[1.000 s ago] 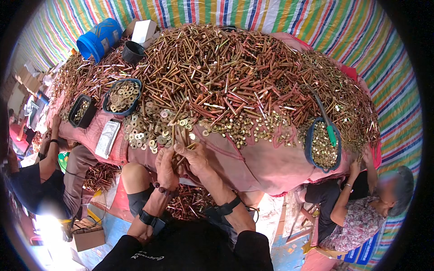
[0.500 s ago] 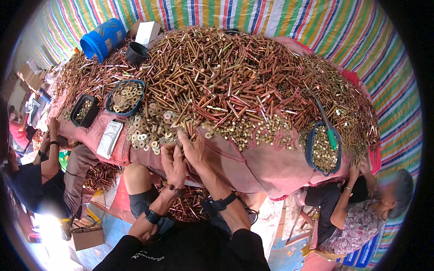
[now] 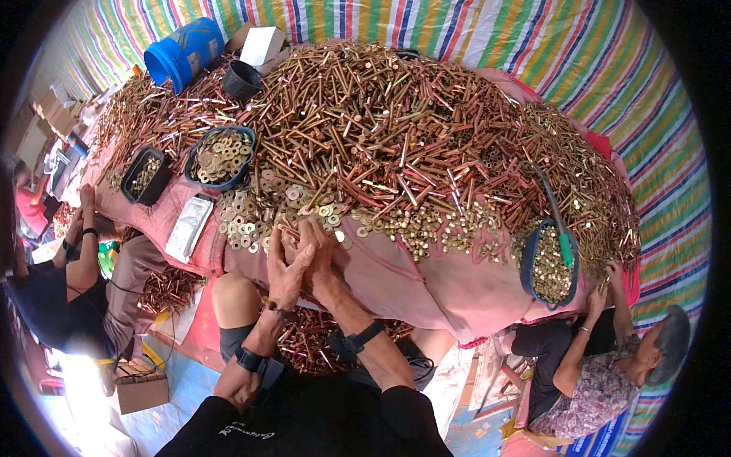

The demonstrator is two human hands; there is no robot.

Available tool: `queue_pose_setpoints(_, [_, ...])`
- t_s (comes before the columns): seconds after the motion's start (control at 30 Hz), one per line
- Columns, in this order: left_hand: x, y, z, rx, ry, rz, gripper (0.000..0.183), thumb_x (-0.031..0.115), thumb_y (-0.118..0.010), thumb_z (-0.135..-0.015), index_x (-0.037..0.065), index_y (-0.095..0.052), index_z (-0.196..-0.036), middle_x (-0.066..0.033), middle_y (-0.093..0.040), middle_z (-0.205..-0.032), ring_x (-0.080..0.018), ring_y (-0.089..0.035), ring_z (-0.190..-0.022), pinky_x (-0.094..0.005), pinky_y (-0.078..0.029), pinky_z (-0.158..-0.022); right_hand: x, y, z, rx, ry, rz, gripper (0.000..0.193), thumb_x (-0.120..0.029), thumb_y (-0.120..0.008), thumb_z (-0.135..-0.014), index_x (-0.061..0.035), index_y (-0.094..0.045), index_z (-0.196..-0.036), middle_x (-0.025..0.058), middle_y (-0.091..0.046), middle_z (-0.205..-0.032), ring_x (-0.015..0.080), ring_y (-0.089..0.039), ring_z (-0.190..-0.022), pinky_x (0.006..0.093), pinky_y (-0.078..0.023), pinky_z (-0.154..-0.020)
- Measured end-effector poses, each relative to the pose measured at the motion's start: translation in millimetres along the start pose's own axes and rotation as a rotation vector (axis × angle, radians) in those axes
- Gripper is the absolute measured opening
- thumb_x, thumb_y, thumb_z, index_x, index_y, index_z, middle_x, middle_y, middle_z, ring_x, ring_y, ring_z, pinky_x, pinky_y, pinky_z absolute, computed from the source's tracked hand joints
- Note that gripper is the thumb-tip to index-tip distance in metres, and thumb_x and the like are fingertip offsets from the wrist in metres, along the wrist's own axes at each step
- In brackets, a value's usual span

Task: The person picks up metal tubes and washers from a large pile, placing the washers onto the tubes and then putting the assembled pieces into a container.

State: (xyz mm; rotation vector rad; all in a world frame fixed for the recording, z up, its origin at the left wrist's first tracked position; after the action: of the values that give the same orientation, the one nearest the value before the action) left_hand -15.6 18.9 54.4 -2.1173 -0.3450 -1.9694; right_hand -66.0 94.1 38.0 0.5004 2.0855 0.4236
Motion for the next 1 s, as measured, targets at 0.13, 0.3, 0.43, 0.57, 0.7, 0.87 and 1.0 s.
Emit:
queue_pose_setpoints(0.13, [-23.7, 7.2, 0.3, 0.056, -0.018, 0.013, 0.096, 0.051, -0.078, -0.082, -0.006, -0.039, -0.149, -0.0241, -0.049, -0.145, -0.0321, -0.046, -0.137, -0.0407, -0.033, -0.116, -2.6, -3.7, 7.5, -0.109, 0.067, -0.12, 0.035, -0.016, -0.072, -0.08, -0.005, -0.052, -0.107, 0.0182, -0.055, -0.098, 0.0395, -0.057, -0.093, 0.0504, -0.047, -0.079])
queue_pose_setpoints(0.3, [-16.2, -4.8, 5.6, 0.032, -0.029, 0.141, 0.063, 0.037, -0.071, -0.092, -0.004, -0.051, -0.135, -0.0155, -0.059, -0.125, -0.0234, -0.053, -0.118, -0.0359, -0.041, -0.104, 9.7, 3.3, 10.7, -0.177, 0.125, -0.075, 0.045, -0.018, -0.075, -0.077, -0.0064, -0.05, -0.112, 0.0184, -0.052, -0.108, 0.0403, -0.054, -0.103, 0.0503, -0.045, -0.087])
queue_pose_setpoints(0.43, [-29.2, -5.6, 5.4, 0.069, -0.055, 0.15, 0.05, 0.029, -0.067, -0.096, -0.003, -0.053, -0.13, -0.0128, -0.06, -0.118, -0.02, -0.054, -0.111, -0.0338, -0.042, -0.099, 7.0, 10.0, 11.5, -0.213, 0.18, -0.078, 0.053, -0.019, -0.074, -0.079, -0.0059, -0.049, -0.123, 0.0177, -0.049, -0.117, 0.0399, -0.053, -0.109, 0.0496, -0.045, -0.092])
queue_pose_setpoints(0.57, [-24.0, -9.6, 6.2, 0.159, -0.027, 0.136, 0.044, 0.028, -0.065, -0.099, -0.003, -0.054, -0.129, -0.0113, -0.061, -0.115, -0.0176, -0.056, -0.106, -0.0316, -0.045, -0.095, 19.8, 13.9, 15.2, -0.265, 0.247, -0.06, 0.067, -0.016, -0.07, -0.082, -0.0034, -0.042, -0.142, 0.0193, -0.045, -0.134, 0.0407, -0.049, -0.123, 0.0486, -0.043, -0.102])
queue_pose_setpoints(0.7, [-23.2, -6.0, 6.0, 0.175, -0.049, 0.096, 0.035, 0.025, -0.057, -0.104, 0.0, -0.053, -0.128, -0.0102, -0.061, -0.114, -0.018, -0.057, -0.102, -0.0321, -0.048, -0.091, 15.9, 22.7, 16.0, -0.361, 0.25, -0.079, 0.068, -0.009, -0.065, -0.085, -0.0014, -0.039, -0.147, 0.0201, -0.043, -0.141, 0.0416, -0.047, -0.129, 0.0473, -0.04, -0.108])
queue_pose_setpoints(0.87, [-31.0, -0.3, -4.4, 0.216, -0.056, -0.045, 0.023, 0.017, -0.053, -0.105, 0.0, -0.054, -0.12, -0.0093, -0.065, -0.103, -0.0167, -0.06, -0.092, -0.0313, -0.05, -0.083, 2.4, 48.7, 0.2, -0.562, 0.136, -0.154, 0.053, 0.002, -0.059, -0.085, 0.0004, -0.051, -0.138, 0.0226, -0.05, -0.135, 0.0413, -0.053, -0.121, 0.0442, -0.045, -0.105])
queue_pose_setpoints(1.0, [-23.6, -5.1, -3.1, 0.166, -0.075, 0.039, 0.012, 0.012, -0.057, -0.101, 0.0, -0.054, -0.104, -0.0082, -0.064, -0.086, -0.0132, -0.061, -0.077, -0.0291, -0.05, -0.07, 20.9, 58.0, -38.8, -0.308, 0.11, -0.028, 0.025, 0.005, -0.06, -0.086, 0.001, -0.067, -0.11, 0.0168, -0.065, -0.112, 0.0337, -0.065, -0.102, 0.0392, -0.053, -0.088])
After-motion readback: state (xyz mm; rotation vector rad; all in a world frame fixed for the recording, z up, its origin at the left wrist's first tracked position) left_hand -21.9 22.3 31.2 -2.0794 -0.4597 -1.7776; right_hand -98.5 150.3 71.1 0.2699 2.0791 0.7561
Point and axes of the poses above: each hand's wrist, its own z-axis away from the middle knuckle, its own y-axis out of the back of the hand, x = y × z, the point moved 1 cm from there along -z, towards the middle knuckle
